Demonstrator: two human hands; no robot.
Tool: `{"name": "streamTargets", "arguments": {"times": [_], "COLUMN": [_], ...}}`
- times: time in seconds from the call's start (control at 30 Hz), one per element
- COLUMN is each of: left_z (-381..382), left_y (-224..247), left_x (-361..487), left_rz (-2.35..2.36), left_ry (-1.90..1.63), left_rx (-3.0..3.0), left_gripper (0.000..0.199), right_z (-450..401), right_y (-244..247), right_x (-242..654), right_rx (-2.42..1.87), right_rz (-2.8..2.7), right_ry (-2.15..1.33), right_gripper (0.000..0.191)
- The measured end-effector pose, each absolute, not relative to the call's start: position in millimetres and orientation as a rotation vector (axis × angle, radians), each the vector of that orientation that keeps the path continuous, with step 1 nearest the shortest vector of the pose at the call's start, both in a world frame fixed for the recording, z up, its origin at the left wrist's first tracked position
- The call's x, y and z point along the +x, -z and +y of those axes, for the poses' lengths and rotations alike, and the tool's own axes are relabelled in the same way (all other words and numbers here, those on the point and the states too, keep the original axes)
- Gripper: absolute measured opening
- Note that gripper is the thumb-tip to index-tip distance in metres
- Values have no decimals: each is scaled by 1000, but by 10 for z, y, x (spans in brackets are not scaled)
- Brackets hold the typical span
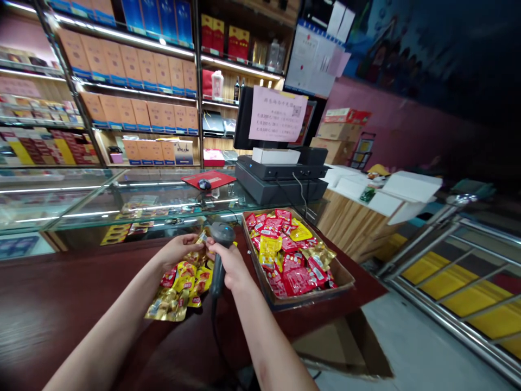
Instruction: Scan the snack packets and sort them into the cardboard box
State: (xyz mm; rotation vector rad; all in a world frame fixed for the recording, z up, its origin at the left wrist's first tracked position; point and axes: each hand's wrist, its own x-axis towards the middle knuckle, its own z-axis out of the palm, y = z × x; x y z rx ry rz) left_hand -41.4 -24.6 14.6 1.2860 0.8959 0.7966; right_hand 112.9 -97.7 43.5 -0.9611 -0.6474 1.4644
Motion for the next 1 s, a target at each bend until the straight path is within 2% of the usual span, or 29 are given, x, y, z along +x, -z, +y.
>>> {"name": "streamTargets", "arguments": {"times": [0.13, 0.33, 0.43, 0.57, 1.0], "left_z": [-155, -134, -152, -163, -205], "left_y": [-51, -32, -69, -92, -130], "left_x": [-180, 174, 244, 259, 251], "left_rz": [866, 748, 707, 697, 614], "left_ry": [-838, -1058, -1092, -1053, -991], "left_rx": [1176, 1075, 1127, 1242, 1332], "left_gripper": [42, 50, 49, 49, 51], "right_z": [-1071, -1226, -1290, -1315, -1312], "right_y": [-437, -432, -448, -465, -453], "right_x": [1255, 1366, 1383, 1380, 1385], "right_rx": [-1006, -1102, -1180, -1255, -1302], "right_rz": [-730, -756, -830, -935, -935], "right_ry": [-1337, -1289, -1253, -1245, -1246], "right_gripper": [17, 28, 26, 19, 15]}}
